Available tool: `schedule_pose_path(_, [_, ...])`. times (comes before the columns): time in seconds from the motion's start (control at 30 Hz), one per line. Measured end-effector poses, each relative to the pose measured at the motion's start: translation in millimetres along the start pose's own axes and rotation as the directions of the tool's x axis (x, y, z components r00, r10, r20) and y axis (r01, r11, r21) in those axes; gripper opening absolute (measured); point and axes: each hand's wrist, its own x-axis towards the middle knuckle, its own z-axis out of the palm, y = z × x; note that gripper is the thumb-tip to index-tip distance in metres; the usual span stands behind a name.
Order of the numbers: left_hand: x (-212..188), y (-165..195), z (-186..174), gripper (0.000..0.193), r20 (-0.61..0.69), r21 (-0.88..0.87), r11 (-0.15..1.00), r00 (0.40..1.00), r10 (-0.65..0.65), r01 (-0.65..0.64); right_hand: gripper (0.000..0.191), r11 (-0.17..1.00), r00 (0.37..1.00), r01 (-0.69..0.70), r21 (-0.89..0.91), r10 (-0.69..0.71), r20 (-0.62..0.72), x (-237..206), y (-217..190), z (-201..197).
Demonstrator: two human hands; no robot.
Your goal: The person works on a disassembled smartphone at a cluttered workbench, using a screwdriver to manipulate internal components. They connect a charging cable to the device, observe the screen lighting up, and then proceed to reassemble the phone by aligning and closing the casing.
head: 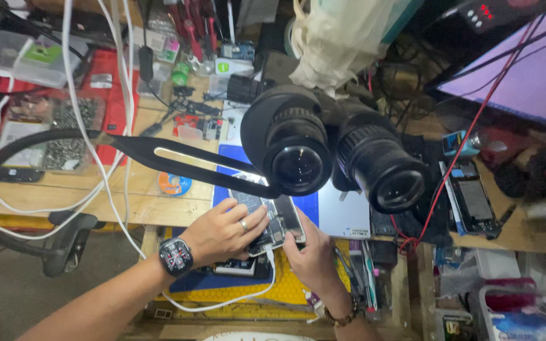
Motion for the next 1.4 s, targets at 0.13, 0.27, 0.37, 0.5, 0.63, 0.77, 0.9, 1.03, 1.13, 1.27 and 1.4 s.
schedule_pose_path(0.13, [0.3,2.1,-0.6,0.094,-0.021,0.001,1.0,1.0,0.011,-0.011,0.053,0.999,0.999,-0.045,0.016,0.045,0.022,2.3,-0.6,-0.4])
schedule_pose_path(0.27, [3.4,-0.8,0.1,0.095,-0.034,-0.026,1.0,0.999,0.01,-0.011,0.053,0.998,0.998,-0.066,-0.005,0.066,-0.003,3.2,3.1,0.7])
schedule_pose_path(0.37, [3.6,0.3,1.2,0.095,-0.006,-0.103,0.995,1.0,0.004,-0.004,0.053,1.0,1.0,-0.026,-0.013,0.026,-0.006,-0.5,7.3,1.9])
schedule_pose_path(0.5, [4.7,-2.7,0.9,0.091,-0.053,-0.113,0.993,0.998,0.014,-0.02,0.052,0.999,0.999,-0.037,0.004,0.037,-0.022,-0.7,12.6,3.6])
schedule_pose_path(0.63, [4.8,-8.5,0.5,0.091,-0.054,-0.146,0.988,0.998,0.039,-0.046,0.056,0.992,0.993,-0.117,-0.043,0.118,0.006,3.3,15.8,4.4])
schedule_pose_path(0.77, [2.3,-11.1,6.5,0.09,-0.079,-0.214,0.975,0.996,0.043,-0.059,0.05,1.0,1.0,-0.006,-0.03,0.005,-0.022,1.8,16.5,2.8])
schedule_pose_path(0.9, [0.8,-14.2,15.2,0.091,-0.027,-0.283,0.958,0.998,0.05,-0.056,0.051,1.0,1.0,0.003,-0.024,-0.003,-0.012,2.8,16.4,1.3])
schedule_pose_path(1.03, [-2.5,-15.4,17.3,0.091,-0.048,-0.257,0.964,0.998,0.051,-0.062,0.048,0.999,0.999,-0.034,-0.006,0.034,0.016,1.1,13.5,0.7])
schedule_pose_path(1.13, [-3.1,-14.5,16.7,0.087,-0.054,-0.269,0.962,0.998,0.039,-0.052,0.049,0.995,0.995,-0.101,0.007,0.101,0.023,1.1,11.6,0.9])
schedule_pose_path(1.27, [-3.2,-16.6,16.7,0.086,-0.058,-0.269,0.962,0.998,0.04,-0.054,0.05,0.998,0.998,-0.059,0.008,0.059,0.021,2.1,10.5,1.0])
schedule_pose_path(1.4, [-4.8,-15.8,17.5,0.086,-0.07,-0.289,0.956,0.997,0.033,-0.052,0.05,0.999,0.998,-0.053,-0.011,0.053,0.026,1.6,10.5,0.8])
